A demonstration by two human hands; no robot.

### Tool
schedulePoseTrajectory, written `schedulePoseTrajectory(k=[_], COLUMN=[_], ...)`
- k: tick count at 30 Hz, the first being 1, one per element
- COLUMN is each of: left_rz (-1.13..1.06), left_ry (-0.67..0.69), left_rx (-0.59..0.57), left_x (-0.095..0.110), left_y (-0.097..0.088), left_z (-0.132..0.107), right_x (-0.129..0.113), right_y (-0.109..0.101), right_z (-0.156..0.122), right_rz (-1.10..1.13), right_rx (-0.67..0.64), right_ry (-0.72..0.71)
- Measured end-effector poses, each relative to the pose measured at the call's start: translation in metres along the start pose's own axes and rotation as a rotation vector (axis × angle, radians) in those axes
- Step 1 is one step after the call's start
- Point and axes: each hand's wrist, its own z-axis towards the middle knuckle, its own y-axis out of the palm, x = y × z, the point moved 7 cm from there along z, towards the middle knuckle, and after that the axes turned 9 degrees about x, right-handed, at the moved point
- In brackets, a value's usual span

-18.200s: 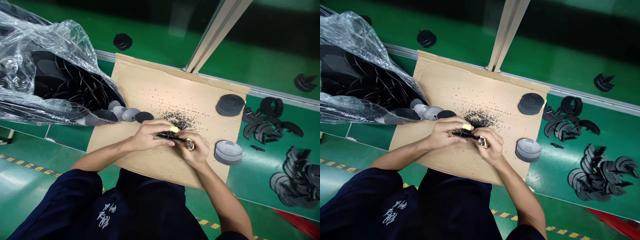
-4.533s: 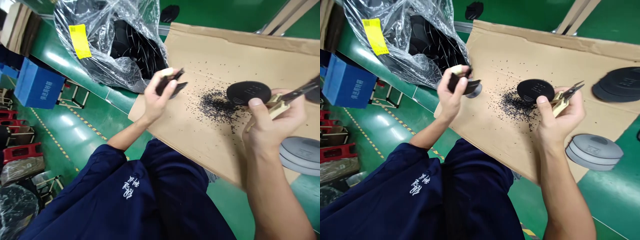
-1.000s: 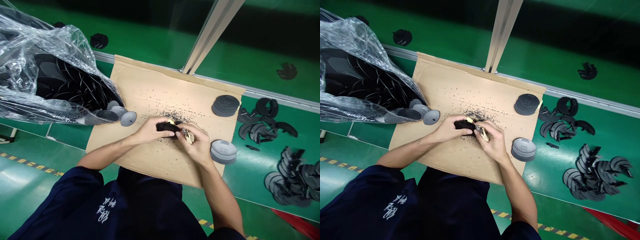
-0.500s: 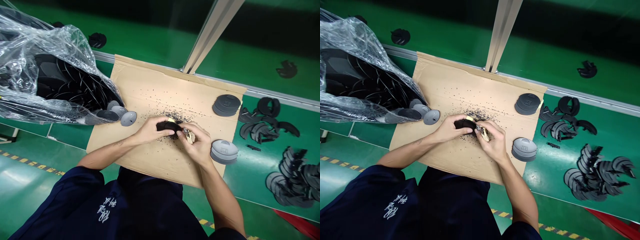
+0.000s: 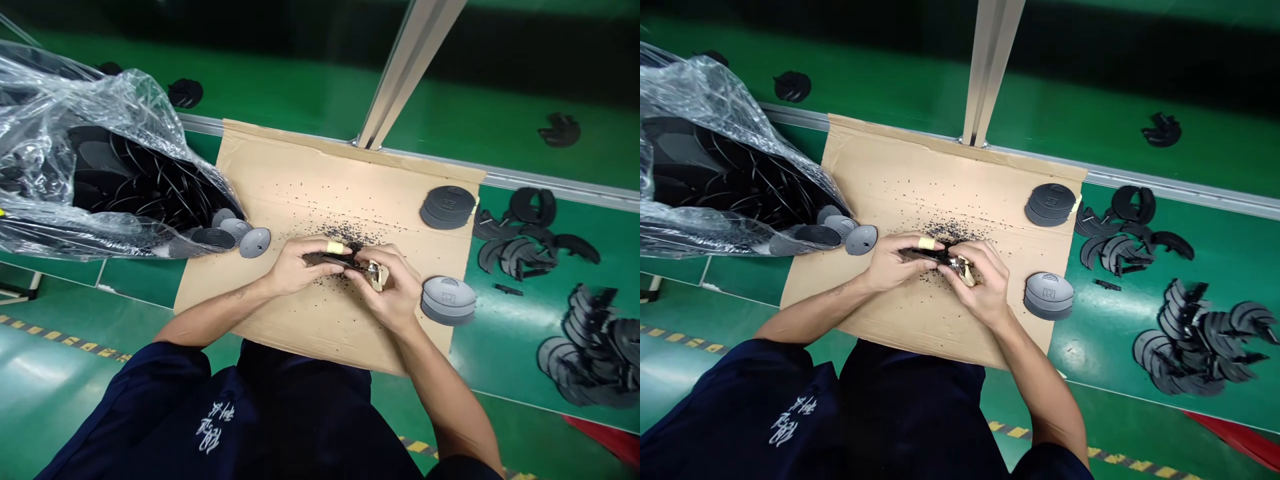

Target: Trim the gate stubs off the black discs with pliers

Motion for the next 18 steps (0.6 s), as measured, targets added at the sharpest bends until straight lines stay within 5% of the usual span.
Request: schedulePoseTrajectory(k=[7, 18], left_rz=[0.035, 0.168], left_ry=[0.153, 0.078], left_rx=[-0.014, -0.183], left_x=[0.012, 0.011], left_y=[0.000, -0.002], left_z=[-0.001, 0.002], right_x=[-0.011, -0.007], right_y=[0.001, 0.001], right_z=[-0.004, -0.005], right_rz=[-0.017, -0.115], right_rx=[-0.002, -0.137], right_ry=[-0.176, -0.206])
